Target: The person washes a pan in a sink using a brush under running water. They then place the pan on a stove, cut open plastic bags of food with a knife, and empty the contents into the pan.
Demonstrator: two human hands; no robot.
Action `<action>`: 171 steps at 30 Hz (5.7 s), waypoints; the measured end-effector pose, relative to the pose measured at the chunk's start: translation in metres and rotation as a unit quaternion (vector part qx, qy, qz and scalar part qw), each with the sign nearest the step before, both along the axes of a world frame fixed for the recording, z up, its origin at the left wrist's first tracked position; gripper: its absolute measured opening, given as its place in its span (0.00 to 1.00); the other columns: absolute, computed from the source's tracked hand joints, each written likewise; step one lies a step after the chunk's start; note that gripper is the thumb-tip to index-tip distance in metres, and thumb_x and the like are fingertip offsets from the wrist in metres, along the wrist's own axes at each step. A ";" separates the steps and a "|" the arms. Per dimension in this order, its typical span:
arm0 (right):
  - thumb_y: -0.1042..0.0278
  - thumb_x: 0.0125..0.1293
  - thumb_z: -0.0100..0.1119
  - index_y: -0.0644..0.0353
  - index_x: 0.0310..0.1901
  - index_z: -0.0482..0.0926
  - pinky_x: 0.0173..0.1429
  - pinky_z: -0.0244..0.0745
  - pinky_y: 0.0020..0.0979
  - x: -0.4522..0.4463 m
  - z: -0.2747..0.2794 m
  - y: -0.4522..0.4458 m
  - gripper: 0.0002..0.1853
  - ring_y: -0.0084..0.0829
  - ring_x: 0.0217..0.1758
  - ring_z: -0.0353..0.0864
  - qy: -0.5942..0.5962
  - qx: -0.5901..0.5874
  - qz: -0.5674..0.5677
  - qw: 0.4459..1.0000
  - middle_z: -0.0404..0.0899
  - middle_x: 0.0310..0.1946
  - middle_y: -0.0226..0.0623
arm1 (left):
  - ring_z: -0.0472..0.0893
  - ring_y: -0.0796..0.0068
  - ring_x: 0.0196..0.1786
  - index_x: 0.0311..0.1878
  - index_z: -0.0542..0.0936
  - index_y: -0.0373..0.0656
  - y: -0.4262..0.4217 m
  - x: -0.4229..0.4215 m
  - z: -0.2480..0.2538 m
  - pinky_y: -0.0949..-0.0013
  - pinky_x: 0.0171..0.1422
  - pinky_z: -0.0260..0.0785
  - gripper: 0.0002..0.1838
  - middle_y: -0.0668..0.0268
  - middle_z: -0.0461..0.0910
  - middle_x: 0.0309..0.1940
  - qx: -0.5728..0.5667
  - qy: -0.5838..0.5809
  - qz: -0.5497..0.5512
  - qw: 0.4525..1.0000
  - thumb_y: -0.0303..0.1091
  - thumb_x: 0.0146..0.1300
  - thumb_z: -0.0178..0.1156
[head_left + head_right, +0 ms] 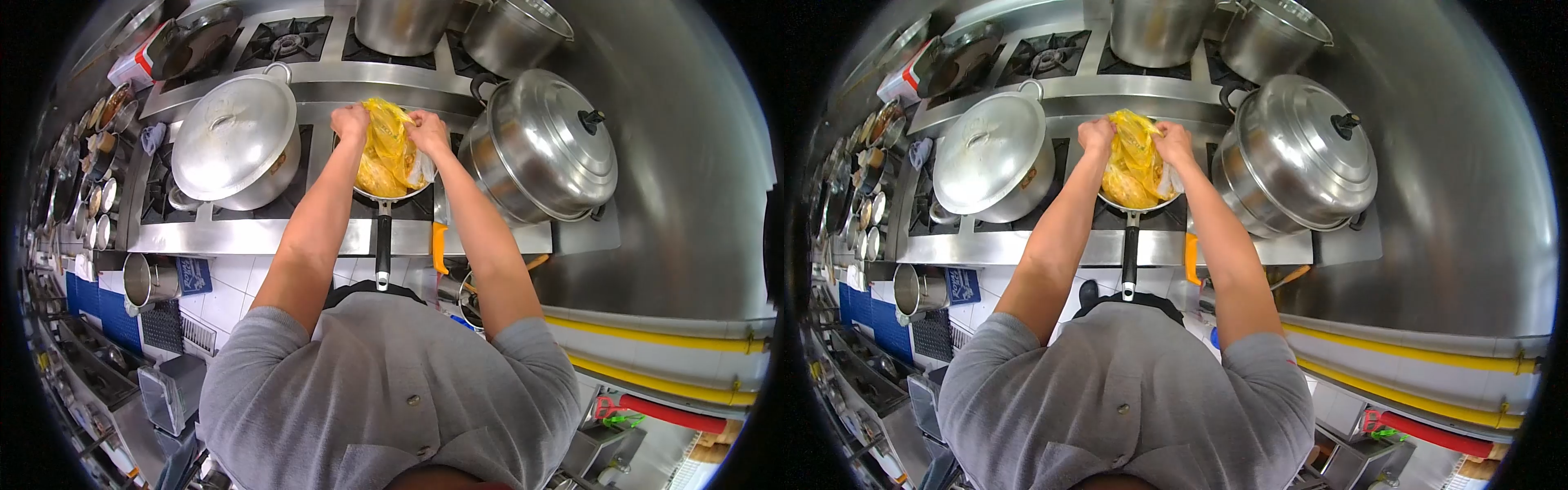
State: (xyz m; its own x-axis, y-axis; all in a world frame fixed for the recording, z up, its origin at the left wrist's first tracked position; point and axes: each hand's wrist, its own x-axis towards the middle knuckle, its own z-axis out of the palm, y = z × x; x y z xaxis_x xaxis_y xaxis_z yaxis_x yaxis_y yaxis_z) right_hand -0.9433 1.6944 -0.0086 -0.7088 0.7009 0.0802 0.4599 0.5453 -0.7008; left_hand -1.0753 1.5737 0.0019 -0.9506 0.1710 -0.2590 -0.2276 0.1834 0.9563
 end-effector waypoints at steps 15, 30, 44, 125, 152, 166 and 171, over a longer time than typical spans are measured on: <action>0.57 0.60 0.66 0.56 0.53 0.81 0.55 0.77 0.37 -0.013 0.013 0.022 0.21 0.39 0.49 0.85 -0.023 -0.065 0.150 0.986 0.86 0.43 0.44 | 0.87 0.63 0.34 0.36 0.87 0.37 0.012 -0.005 0.035 0.63 0.45 0.76 0.12 0.58 0.86 0.28 -0.041 0.231 0.042 0.971 0.36 0.58 0.61; 0.59 0.65 0.57 0.51 0.50 0.83 0.60 0.73 0.44 0.010 0.030 0.003 0.15 0.52 0.55 0.79 0.020 0.005 -0.037 0.999 0.83 0.47 0.50 | 0.80 0.52 0.53 0.48 0.83 0.41 -0.053 0.042 -0.060 0.55 0.55 0.70 0.16 0.55 0.85 0.44 -0.466 0.417 -0.368 0.688 0.37 0.66 0.50; 0.65 0.63 0.58 0.54 0.50 0.83 0.58 0.74 0.43 0.020 0.029 0.001 0.15 0.52 0.54 0.80 0.042 0.046 -0.035 0.997 0.83 0.45 0.50 | 0.84 0.47 0.46 0.39 0.85 0.35 -0.048 0.024 -0.049 0.53 0.56 0.74 0.22 0.46 0.84 0.40 -0.368 0.271 -0.319 0.830 0.49 0.59 0.60; 0.62 0.67 0.52 0.60 0.53 0.78 0.60 0.72 0.46 0.041 0.167 -0.003 0.17 0.55 0.57 0.78 0.128 0.049 -0.061 0.989 0.81 0.49 0.54 | 0.83 0.45 0.43 0.42 0.85 0.33 -0.086 0.043 0.063 0.54 0.52 0.75 0.21 0.40 0.82 0.36 -0.244 0.362 -0.311 0.844 0.43 0.55 0.63; 0.62 0.69 0.54 0.63 0.51 0.79 0.55 0.73 0.41 0.035 0.065 0.008 0.16 0.50 0.52 0.82 0.215 -0.049 -0.063 0.973 0.83 0.47 0.52 | 0.81 0.49 0.41 0.36 0.82 0.34 -0.100 0.120 -0.049 0.53 0.48 0.75 0.09 0.49 0.83 0.32 -0.342 0.403 -0.225 0.818 0.27 0.57 0.55; 0.49 0.73 0.56 0.65 0.53 0.80 0.48 0.76 0.32 0.098 0.179 -0.137 0.24 0.28 0.41 0.81 0.271 -0.158 -0.016 0.949 0.84 0.42 0.40 | 0.78 0.46 0.52 0.50 0.80 0.38 -0.239 0.182 -0.036 0.51 0.61 0.70 0.14 0.51 0.80 0.48 0.015 0.458 -0.174 0.872 0.30 0.61 0.59; 0.57 0.74 0.55 0.67 0.61 0.73 0.64 0.75 0.37 0.096 0.196 -0.290 0.23 0.34 0.60 0.78 0.263 -0.262 0.130 0.919 0.78 0.56 0.44 | 0.80 0.50 0.51 0.48 0.81 0.39 -0.447 0.179 -0.119 0.55 0.58 0.72 0.13 0.51 0.81 0.47 -0.091 0.223 -0.258 0.936 0.32 0.62 0.58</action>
